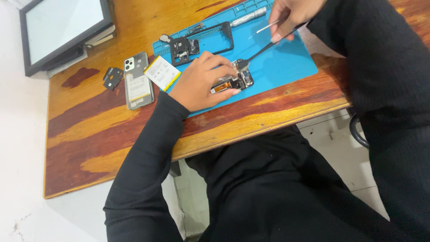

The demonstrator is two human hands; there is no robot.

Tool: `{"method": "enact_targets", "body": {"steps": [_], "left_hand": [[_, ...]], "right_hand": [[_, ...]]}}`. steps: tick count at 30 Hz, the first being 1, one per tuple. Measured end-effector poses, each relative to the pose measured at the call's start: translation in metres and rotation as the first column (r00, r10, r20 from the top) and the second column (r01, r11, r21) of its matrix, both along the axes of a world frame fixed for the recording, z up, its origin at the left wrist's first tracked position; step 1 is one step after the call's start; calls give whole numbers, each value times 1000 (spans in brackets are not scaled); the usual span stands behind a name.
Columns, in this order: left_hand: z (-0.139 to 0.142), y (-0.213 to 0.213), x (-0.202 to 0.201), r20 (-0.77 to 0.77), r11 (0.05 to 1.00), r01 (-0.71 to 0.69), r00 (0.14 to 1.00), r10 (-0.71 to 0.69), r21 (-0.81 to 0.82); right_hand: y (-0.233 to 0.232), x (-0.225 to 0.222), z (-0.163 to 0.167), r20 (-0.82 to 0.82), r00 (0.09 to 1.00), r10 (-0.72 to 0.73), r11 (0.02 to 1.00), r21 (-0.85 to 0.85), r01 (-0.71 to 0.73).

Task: The person disassembles a smartphone, removes the battery, and cleans internal components with a cotton swab. They then reassemble the phone by placing the battery back and securing the internal frame.

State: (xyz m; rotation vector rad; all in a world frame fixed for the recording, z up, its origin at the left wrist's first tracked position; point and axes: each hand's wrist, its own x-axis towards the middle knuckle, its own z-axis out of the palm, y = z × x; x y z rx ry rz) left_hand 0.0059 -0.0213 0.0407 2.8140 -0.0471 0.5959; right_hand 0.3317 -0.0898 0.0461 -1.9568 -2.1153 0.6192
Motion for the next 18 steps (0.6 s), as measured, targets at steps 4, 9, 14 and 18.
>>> {"method": "enact_targets", "body": {"steps": [4,9,14,18], "left_hand": [[1,0,0,-10,1000,-5,1000,5,-21],[1,1,-2,-11,1000,5,1000,-5,-24],[0,1,0,-4,1000,9,1000,-9,-19],[-1,2,-1,-9,1000,4,1000,-4,-19]], "right_hand": [[7,0,20,43,971,237,953,-203,-224],[18,-3,1,20,986,168,937,-314,-153],[-1,13,-7,-98,994,-54,997,48,59],[1,14,-3,-62,998,-6,998,-65,2]]}}
